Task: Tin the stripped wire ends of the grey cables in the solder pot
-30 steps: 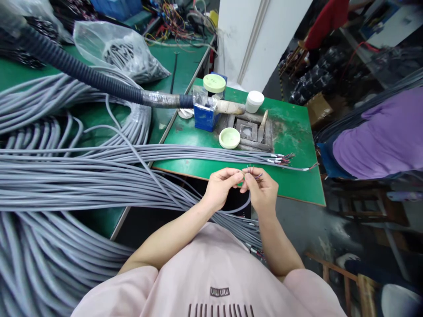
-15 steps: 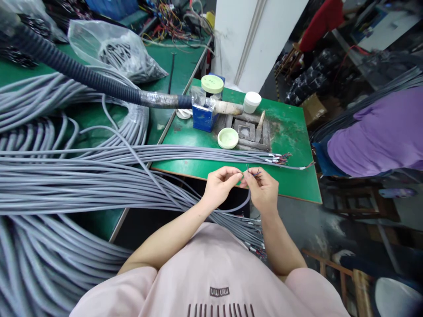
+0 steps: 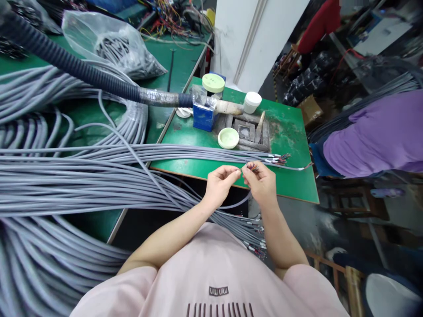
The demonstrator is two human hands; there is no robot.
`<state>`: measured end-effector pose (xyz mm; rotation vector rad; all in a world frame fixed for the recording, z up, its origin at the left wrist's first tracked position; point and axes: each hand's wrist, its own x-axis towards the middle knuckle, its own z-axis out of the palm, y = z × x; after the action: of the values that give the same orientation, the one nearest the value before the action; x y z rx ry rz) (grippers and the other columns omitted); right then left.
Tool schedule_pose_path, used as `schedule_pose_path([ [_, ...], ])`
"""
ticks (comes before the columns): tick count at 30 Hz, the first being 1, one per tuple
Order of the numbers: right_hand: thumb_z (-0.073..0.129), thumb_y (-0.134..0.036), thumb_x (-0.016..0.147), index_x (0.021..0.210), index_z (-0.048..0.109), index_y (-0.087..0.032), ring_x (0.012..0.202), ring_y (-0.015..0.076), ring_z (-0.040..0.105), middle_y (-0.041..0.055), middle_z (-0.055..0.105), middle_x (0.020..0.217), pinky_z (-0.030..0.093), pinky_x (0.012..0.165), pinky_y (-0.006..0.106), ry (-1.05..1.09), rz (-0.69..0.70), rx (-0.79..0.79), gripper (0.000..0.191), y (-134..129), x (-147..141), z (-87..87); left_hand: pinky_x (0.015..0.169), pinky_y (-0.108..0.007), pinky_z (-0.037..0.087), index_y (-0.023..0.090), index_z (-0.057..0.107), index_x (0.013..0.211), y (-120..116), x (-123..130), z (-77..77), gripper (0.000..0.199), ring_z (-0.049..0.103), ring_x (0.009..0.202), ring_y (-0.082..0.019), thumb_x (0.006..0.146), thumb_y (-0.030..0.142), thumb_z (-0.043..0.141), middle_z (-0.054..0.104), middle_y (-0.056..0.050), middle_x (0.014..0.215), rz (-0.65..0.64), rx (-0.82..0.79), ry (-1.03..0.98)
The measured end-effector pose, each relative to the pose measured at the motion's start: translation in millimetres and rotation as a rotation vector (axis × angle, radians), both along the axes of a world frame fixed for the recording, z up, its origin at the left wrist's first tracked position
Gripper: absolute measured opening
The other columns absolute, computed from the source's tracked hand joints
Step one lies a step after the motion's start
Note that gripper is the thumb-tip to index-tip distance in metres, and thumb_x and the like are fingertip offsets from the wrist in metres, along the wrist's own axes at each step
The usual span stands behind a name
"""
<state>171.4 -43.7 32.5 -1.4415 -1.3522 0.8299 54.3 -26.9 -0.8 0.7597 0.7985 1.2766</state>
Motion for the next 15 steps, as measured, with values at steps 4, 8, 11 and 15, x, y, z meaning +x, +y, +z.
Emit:
schedule_pose_path([
  [4, 0.058, -0.033, 0.083, 0.075, 0.056, -0.019, 0.047, 0.007, 0.046, -0.0053, 0.052, 0.058, 0.038, 0.046, 0.02, -0.119, 0.081, 0.021, 0.017, 23, 9, 14.2, 0.059, -0.022, 0.043, 0.015, 0.069, 0.072, 10, -5, -5.2, 0.025, 0.053, 0.059, -0.009, 0.065, 0.037, 0.076, 0.065, 0.0, 0.065, -0.054, 0.017, 0.072],
  [8, 0.058, -0.031, 0.08, 0.071, 0.057, -0.018, 0.047, 0.0099, 0.051, -0.0037, 0.056, 0.057, 0.04, 0.047, 0.022, -0.294, 0.152, 0.012, 0.016, 65, 20, 30.5, 0.059, -0.023, 0.041, 0.015, 0.07, 0.074, 27, -22, -17.0, 0.02, 0.052, 0.059, -0.01, 0.073, 0.036, 0.07, 0.065, -0.001, 0.068, -0.034, 0.213, 0.378],
  [11, 0.057, -0.029, 0.078, 0.067, 0.059, -0.017, 0.051, 0.0127, 0.056, -0.0017, 0.06, 0.059, 0.042, 0.052, 0.024, -0.498, 0.181, -0.03, 0.016, 102, 23, 36.0, 0.058, -0.024, 0.038, 0.016, 0.07, 0.074, 39, -33, -30.5, 0.019, 0.05, 0.059, -0.011, 0.079, 0.033, 0.064, 0.062, 0.0, 0.066, 0.028, 0.369, 0.626],
  [15, 0.057, -0.028, 0.078, 0.07, 0.065, -0.016, 0.068, 0.0175, 0.061, 0.0024, 0.066, 0.065, 0.042, 0.062, 0.026, -0.873, 0.196, -0.084, 0.017, 141, 15, 34.5, 0.061, -0.025, 0.038, 0.017, 0.068, 0.075, 43, -37, -43.5, 0.016, 0.051, 0.061, -0.012, 0.083, 0.027, 0.059, 0.06, -0.001, 0.065, 0.014, 0.481, 0.835],
])
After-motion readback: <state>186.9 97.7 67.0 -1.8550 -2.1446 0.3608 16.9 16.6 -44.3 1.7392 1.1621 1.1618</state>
